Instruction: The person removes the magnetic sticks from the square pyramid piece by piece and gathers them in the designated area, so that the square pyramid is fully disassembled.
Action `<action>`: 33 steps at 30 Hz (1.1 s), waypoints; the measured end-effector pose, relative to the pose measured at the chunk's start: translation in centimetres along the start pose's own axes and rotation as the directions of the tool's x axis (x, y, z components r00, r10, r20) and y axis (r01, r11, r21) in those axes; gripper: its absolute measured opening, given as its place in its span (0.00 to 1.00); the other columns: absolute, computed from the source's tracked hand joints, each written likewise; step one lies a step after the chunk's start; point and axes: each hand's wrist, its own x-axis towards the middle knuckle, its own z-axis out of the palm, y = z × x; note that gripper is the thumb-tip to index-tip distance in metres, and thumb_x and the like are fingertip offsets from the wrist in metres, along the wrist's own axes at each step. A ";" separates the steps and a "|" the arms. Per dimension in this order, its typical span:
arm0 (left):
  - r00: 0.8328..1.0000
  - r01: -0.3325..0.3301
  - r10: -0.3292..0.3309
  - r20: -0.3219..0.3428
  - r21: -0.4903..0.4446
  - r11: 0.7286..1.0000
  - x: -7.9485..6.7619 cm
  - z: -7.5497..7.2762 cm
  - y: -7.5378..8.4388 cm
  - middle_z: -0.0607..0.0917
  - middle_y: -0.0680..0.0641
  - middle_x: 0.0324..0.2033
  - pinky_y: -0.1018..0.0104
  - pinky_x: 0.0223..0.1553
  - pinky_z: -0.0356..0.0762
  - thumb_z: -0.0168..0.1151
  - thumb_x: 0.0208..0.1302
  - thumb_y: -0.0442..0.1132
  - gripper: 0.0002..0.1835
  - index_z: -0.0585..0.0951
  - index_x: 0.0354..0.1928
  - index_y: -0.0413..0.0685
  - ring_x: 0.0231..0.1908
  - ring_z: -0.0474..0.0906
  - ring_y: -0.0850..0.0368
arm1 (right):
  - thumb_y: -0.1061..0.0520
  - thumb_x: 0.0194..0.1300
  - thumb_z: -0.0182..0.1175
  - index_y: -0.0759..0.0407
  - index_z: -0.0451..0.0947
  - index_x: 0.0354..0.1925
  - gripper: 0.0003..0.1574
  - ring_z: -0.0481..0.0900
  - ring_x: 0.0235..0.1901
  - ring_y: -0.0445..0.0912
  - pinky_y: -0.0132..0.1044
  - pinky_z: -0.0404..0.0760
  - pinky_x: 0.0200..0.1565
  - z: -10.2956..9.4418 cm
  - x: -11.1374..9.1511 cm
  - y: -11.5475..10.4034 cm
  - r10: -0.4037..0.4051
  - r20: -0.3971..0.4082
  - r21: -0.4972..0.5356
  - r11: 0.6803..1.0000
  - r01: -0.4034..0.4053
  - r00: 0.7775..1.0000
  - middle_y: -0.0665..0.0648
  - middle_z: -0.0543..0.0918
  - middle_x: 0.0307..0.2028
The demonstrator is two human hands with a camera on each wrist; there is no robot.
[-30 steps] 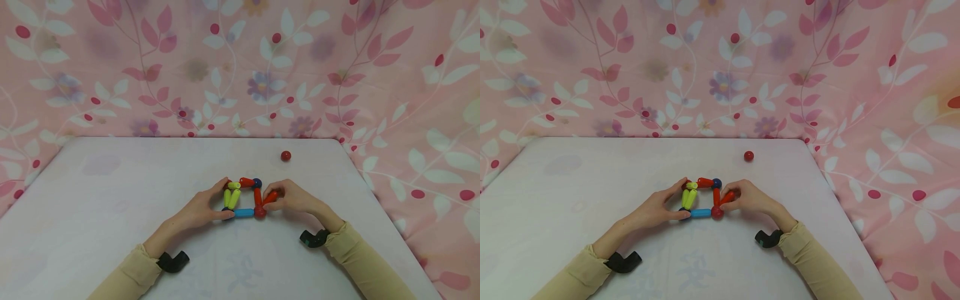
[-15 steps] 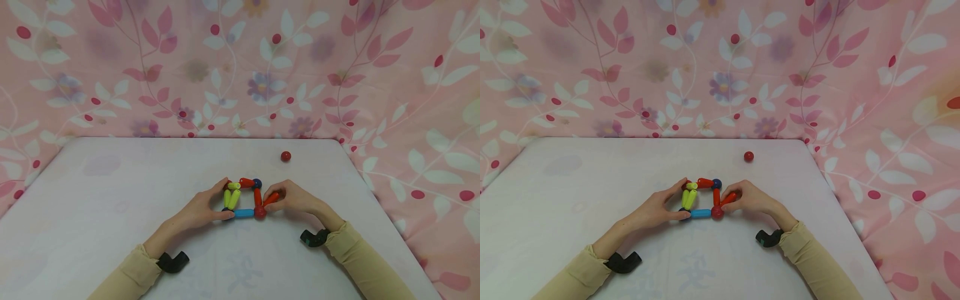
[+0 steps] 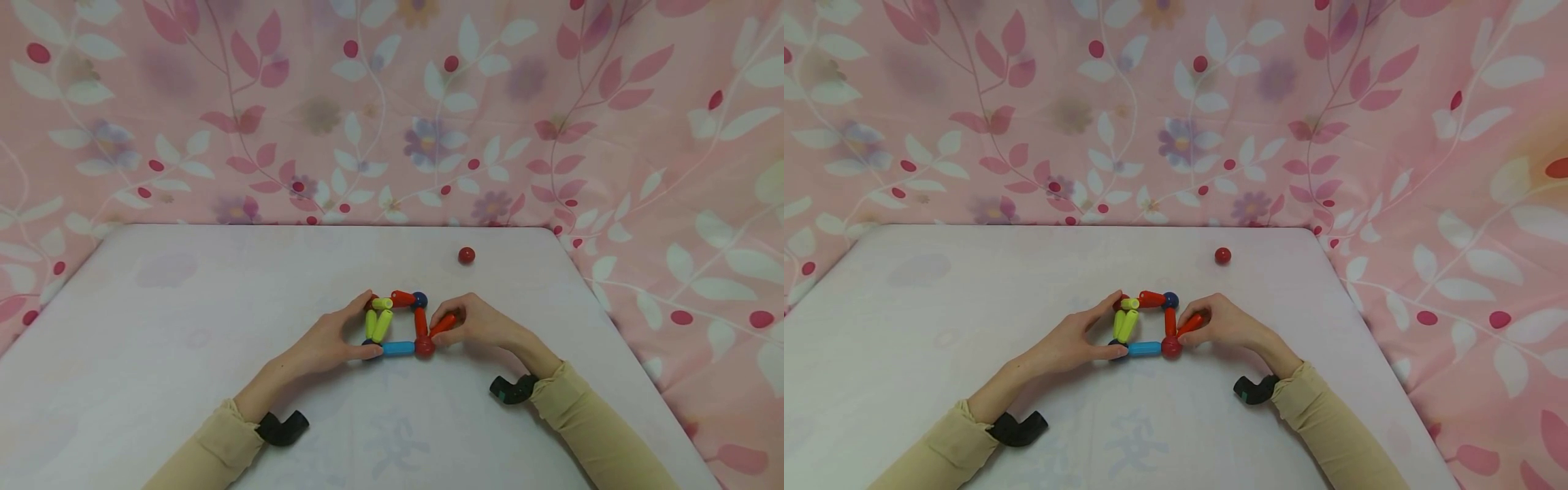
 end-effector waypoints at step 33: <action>1.000 0.006 -0.006 0.000 0.001 1.000 0.0 0.1 0.0 0.63 0.52 0.76 0.40 0.71 0.59 0.73 0.57 0.58 0.53 0.54 0.79 0.58 0.76 0.56 0.47 | 0.52 0.58 0.73 0.51 0.85 0.39 0.11 0.75 0.39 0.50 0.35 0.74 0.36 0.2 -0.1 -0.2 -0.001 -0.036 -0.002 1.000 0.001 0.999 0.53 0.81 0.35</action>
